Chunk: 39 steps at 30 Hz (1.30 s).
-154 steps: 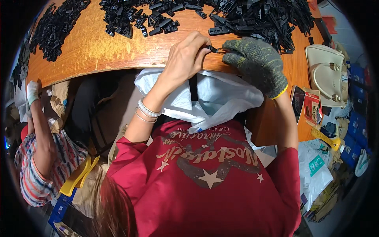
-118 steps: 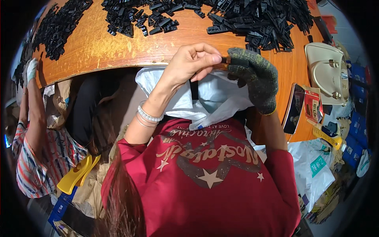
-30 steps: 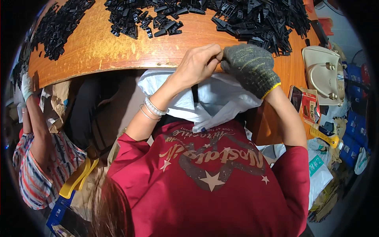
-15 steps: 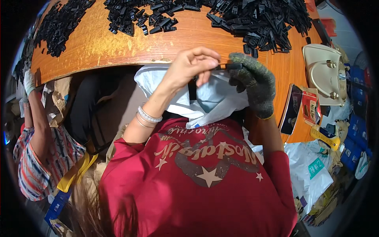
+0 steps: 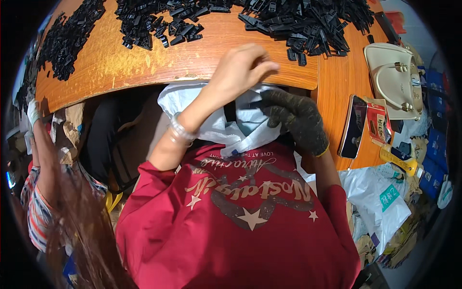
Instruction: Sorting and inspecting small black plastic components on a wooden table.
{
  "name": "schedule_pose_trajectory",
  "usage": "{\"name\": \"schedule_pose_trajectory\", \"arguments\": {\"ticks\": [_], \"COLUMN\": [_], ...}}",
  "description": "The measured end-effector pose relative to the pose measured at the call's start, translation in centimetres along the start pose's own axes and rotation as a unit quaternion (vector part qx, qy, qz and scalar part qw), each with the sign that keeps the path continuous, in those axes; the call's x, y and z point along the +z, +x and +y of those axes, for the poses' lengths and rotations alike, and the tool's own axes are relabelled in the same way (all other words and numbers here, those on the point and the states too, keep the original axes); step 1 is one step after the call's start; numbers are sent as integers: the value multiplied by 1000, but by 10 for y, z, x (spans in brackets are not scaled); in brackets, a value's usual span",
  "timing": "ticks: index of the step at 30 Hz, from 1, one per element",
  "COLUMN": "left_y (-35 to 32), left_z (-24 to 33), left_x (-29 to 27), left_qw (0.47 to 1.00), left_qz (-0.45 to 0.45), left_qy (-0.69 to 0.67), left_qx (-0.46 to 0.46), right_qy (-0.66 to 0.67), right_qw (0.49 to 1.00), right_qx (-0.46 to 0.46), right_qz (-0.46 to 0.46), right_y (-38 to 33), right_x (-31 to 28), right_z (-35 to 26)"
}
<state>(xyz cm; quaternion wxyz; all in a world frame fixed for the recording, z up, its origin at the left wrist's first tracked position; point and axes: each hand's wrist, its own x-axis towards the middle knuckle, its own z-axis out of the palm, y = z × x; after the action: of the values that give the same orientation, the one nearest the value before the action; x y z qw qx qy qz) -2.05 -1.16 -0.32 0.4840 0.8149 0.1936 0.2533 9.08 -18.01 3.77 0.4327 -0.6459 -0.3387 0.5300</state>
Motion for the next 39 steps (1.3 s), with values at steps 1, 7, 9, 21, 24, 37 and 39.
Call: {"name": "schedule_pose_trajectory", "arguments": {"ticks": [1,7,9,21,24,37,39], "left_y": [13,43,45,-2,-15,-21,-21], "left_z": [-1,2,8,14,17,-23,-20], "left_x": [10,42,43,-1,3,-77,-73], "left_qw": [994,953,962,982,969,904,939], "left_qz": [32,75,31,-8,-4,174,115], "left_qy": [48,268,267,-22,-94,390,323], "left_qx": [89,119,53,-189,-228,-20,-19], "right_qy": [16,11,6,-19,-268,-97,-194], "right_qw": [999,996,987,996,956,987,975], "right_qx": [-27,29,-12,-84,-110,84,-57], "right_qz": [-29,80,160,25,42,94,93], "right_y": [-3,-5,-2,37,47,45,45], "right_x": [0,-10,-16,-13,-8,13,7], "right_z": [6,2,10,-2,-8,-35,-17]}}
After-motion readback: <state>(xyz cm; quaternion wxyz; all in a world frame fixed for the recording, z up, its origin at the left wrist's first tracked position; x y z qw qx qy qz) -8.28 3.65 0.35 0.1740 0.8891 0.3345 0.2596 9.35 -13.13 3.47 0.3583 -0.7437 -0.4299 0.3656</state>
